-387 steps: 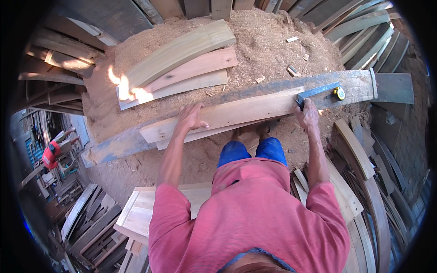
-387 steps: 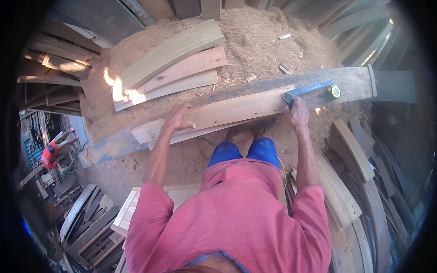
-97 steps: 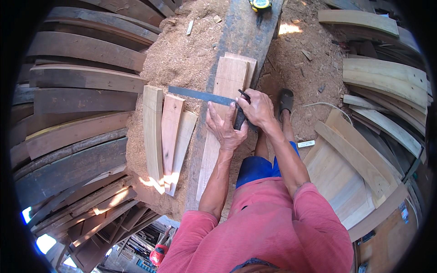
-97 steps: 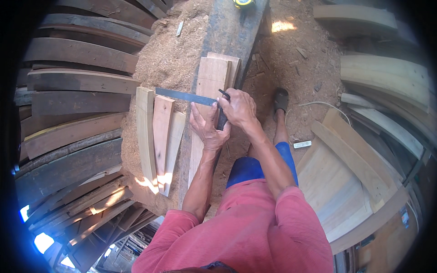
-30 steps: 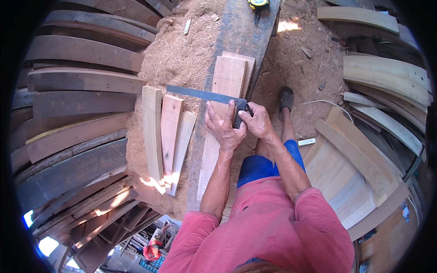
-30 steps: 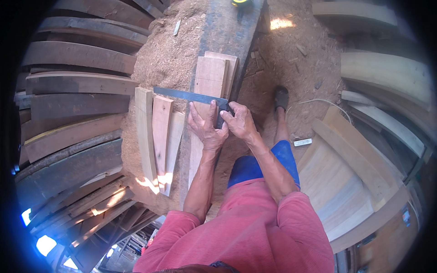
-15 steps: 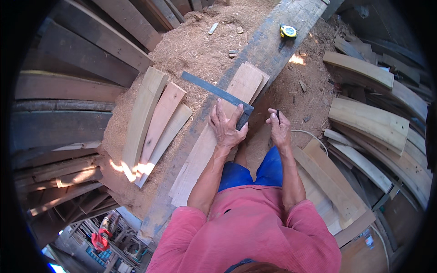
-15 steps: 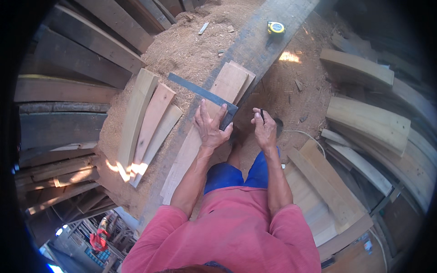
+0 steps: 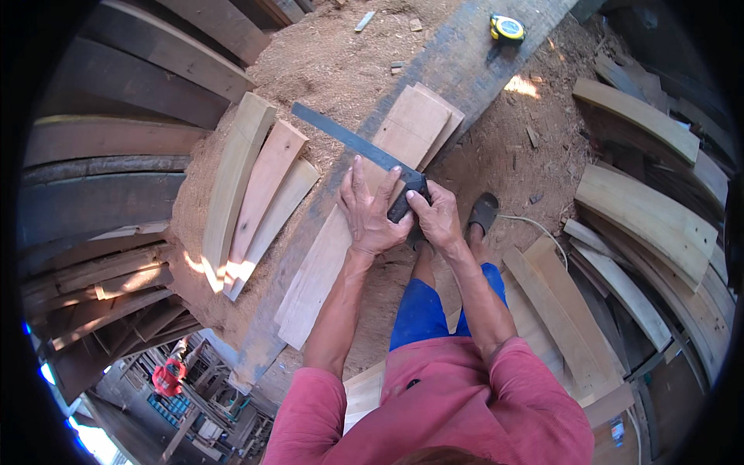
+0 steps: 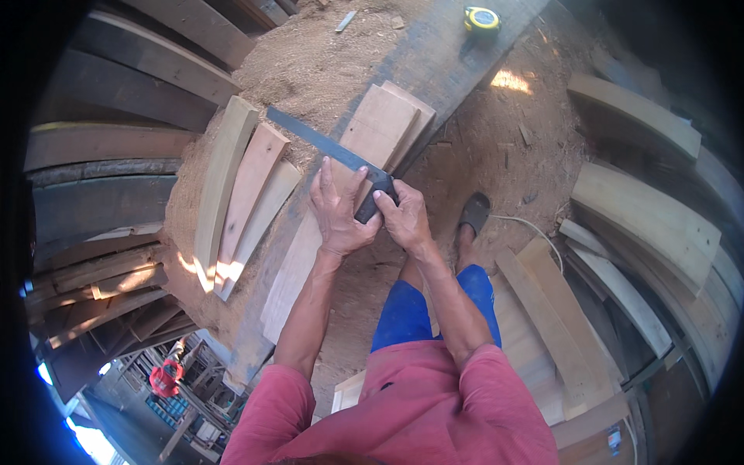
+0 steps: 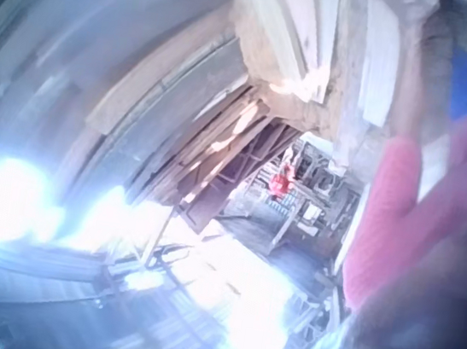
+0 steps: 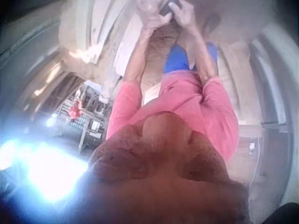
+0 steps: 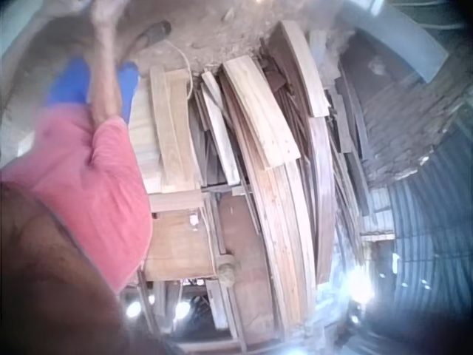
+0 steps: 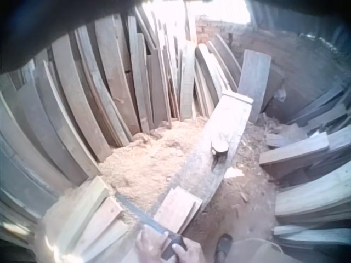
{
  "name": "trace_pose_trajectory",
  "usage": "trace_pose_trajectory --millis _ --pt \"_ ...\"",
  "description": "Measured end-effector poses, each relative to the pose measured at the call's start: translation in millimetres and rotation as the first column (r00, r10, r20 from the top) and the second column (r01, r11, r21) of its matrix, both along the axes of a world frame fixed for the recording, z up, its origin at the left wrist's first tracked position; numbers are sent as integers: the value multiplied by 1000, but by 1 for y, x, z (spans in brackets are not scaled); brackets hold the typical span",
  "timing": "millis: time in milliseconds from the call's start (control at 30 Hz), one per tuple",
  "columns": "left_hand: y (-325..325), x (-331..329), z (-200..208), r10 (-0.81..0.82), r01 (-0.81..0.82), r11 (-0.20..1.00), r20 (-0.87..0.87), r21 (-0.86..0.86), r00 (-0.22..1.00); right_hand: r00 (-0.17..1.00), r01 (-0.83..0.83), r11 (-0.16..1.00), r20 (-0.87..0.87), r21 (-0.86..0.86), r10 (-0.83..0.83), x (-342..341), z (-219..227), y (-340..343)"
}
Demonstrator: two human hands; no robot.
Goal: The person measures a wooden plank with a tape measure, then uses a try square and pencil to mark straight lines on the plank. The person repeatedly repositions the square and marks multiple lines on the same plank.
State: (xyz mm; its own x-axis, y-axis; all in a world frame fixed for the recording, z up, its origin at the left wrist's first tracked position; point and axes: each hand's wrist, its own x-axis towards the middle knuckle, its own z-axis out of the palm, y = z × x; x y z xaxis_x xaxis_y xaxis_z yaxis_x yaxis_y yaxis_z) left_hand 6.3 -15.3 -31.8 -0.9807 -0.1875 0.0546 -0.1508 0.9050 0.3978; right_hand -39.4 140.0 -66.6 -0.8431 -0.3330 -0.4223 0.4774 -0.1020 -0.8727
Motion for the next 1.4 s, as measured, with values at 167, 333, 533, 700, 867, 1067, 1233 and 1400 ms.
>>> trace_pose_trajectory --millis 167,333,533,700,867,1067,1233,1400 --pt "-4 3 -6 -49 50 999 -69 1 996 994 34 999 103 -26 -31 9 -2 -3" --pt "-7 3 -10 -77 76 997 -90 -8 993 978 194 981 88 -25 -191 14 -1 -14" --pt "-5 2 -8 -66 64 997 -58 -30 996 967 247 967 79 -57 -242 15 0 -16" --pt "-5 1 -7 -63 61 997 -41 -49 997 971 224 973 94 -48 -219 15 -5 -17" --pt "-5 1 -8 -58 56 996 -35 -66 998 967 247 968 77 -35 -244 16 -6 -17" --pt "-7 0 -11 -65 60 996 -68 -72 996 980 189 982 55 8 -189 15 -5 -13" --pt "-5 0 -8 -68 65 994 -42 -83 997 970 235 971 77 -39 -231 14 -3 -16" --pt "-4 0 -5 -73 68 994 -58 -86 996 980 190 982 57 -12 -189 15 -4 -13"
